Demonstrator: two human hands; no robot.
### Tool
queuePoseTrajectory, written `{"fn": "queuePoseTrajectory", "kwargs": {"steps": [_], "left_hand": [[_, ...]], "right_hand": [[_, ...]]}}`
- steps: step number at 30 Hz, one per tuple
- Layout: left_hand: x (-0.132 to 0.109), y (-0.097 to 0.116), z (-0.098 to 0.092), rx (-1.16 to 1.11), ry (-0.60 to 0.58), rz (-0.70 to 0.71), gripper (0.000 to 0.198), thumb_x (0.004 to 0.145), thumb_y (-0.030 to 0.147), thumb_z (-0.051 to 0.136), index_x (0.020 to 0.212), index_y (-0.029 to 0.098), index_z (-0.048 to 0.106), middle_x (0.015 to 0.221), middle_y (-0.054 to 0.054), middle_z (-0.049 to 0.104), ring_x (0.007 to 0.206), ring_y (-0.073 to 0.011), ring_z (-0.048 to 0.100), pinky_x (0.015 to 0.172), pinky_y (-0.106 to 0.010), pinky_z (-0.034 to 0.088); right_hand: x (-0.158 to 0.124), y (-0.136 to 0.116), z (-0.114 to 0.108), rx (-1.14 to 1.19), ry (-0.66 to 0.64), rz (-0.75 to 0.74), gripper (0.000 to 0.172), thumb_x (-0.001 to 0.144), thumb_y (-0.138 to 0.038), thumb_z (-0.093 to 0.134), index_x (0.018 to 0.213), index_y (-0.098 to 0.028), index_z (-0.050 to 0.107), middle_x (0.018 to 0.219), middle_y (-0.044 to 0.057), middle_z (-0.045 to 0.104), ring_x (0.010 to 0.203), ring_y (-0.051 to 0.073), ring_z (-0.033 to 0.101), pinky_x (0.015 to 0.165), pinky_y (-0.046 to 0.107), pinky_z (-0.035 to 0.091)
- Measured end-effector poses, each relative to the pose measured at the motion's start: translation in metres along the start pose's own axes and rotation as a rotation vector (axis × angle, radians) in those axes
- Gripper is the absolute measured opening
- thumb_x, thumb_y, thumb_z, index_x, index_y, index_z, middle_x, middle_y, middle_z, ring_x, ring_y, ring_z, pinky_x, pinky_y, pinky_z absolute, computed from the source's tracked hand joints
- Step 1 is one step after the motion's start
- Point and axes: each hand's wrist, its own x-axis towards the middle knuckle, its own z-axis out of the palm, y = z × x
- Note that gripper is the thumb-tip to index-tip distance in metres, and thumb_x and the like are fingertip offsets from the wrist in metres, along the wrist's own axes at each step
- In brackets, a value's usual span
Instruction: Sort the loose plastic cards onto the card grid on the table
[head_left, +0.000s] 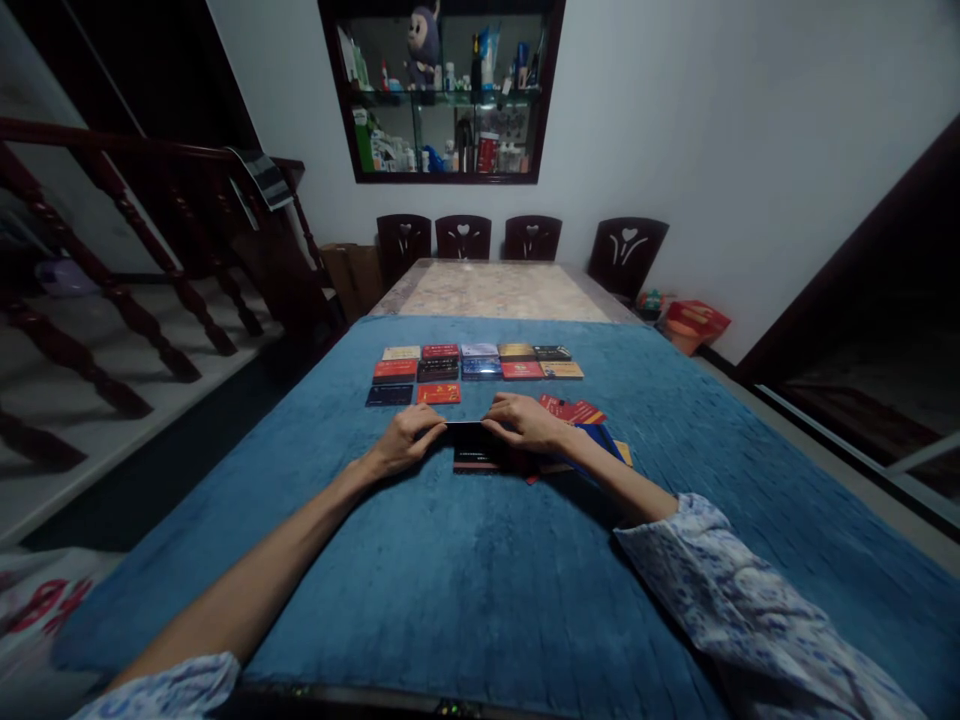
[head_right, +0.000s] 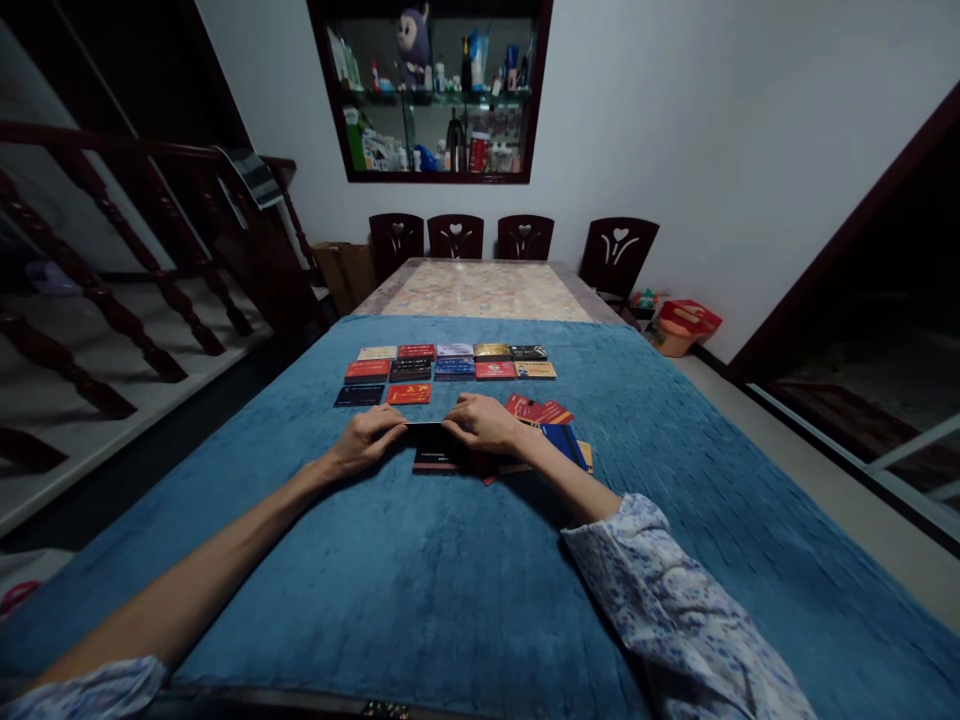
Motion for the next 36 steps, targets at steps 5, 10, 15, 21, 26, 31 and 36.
{"fn": "queuePoseTrajectory", "kwargs": {"steps": [5, 10, 15, 21, 26, 31, 36], "left_hand": [[0.002, -0.005, 0.004, 0.001, 0.023, -0.051, 0.020, 0.095, 0.025, 0.052, 0.096, 0.017, 0.071, 0.089, -0.007, 0.071, 0.084, -0.0181, 0.065, 0.081, -0.036, 0.055], [0.003, -0.007, 0.009, 0.024, 0.046, -0.105, 0.016, 0.091, 0.018, 0.056, 0.100, 0.017, 0.069, 0.094, -0.006, 0.072, 0.088, -0.0184, 0.067, 0.084, -0.037, 0.056], [0.003, -0.008, 0.016, 0.008, 0.091, -0.132, 0.032, 0.089, 0.016, 0.057, 0.120, 0.020, 0.062, 0.110, -0.007, 0.071, 0.097, -0.0194, 0.068, 0.091, -0.040, 0.056], [0.005, -0.010, 0.018, 0.025, 0.082, -0.122, 0.035, 0.088, 0.013, 0.056, 0.123, 0.019, 0.059, 0.111, -0.008, 0.071, 0.099, -0.0206, 0.067, 0.093, -0.042, 0.055], [0.006, -0.009, 0.018, 0.029, 0.042, -0.129, 0.041, 0.086, 0.011, 0.057, 0.126, 0.019, 0.056, 0.117, -0.010, 0.069, 0.107, -0.0236, 0.065, 0.097, -0.044, 0.053], [0.007, -0.007, 0.018, 0.048, 0.006, -0.113, 0.045, 0.085, 0.011, 0.057, 0.130, 0.018, 0.054, 0.121, -0.012, 0.067, 0.111, -0.0251, 0.064, 0.100, -0.046, 0.051], [0.007, -0.009, 0.019, 0.085, -0.010, -0.137, 0.046, 0.085, 0.010, 0.057, 0.130, 0.017, 0.054, 0.122, -0.013, 0.067, 0.113, -0.0261, 0.063, 0.101, -0.046, 0.051]], "right_hand": [[0.002, 0.002, 0.006, -0.082, -0.001, 0.057, 0.033, 0.100, -0.024, 0.042, 0.079, -0.016, 0.066, 0.077, 0.008, 0.064, 0.080, 0.018, 0.053, 0.072, 0.028, 0.039], [0.004, 0.004, 0.012, -0.109, 0.011, 0.115, 0.025, 0.099, -0.022, 0.045, 0.099, -0.016, 0.070, 0.088, 0.010, 0.068, 0.088, 0.019, 0.058, 0.076, 0.029, 0.041], [0.007, 0.000, 0.015, -0.161, -0.009, 0.236, 0.030, 0.098, -0.024, 0.052, 0.123, -0.016, 0.065, 0.100, 0.012, 0.069, 0.094, 0.021, 0.062, 0.081, 0.029, 0.043], [0.009, -0.013, 0.014, -0.176, 0.009, 0.383, 0.047, 0.094, -0.024, 0.059, 0.140, -0.021, 0.051, 0.108, 0.012, 0.070, 0.099, 0.023, 0.065, 0.083, 0.032, 0.044], [0.008, -0.014, 0.014, -0.186, 0.007, 0.410, 0.043, 0.094, -0.025, 0.059, 0.136, -0.020, 0.052, 0.109, 0.012, 0.072, 0.099, 0.024, 0.065, 0.082, 0.033, 0.044], [0.009, -0.011, 0.016, -0.183, 0.035, 0.391, 0.041, 0.093, -0.024, 0.060, 0.133, -0.019, 0.055, 0.110, 0.012, 0.071, 0.099, 0.024, 0.063, 0.082, 0.034, 0.043], [0.008, -0.005, 0.019, -0.188, 0.051, 0.341, 0.045, 0.091, -0.024, 0.062, 0.135, -0.019, 0.055, 0.107, 0.011, 0.066, 0.100, 0.023, 0.057, 0.085, 0.034, 0.044]]}}
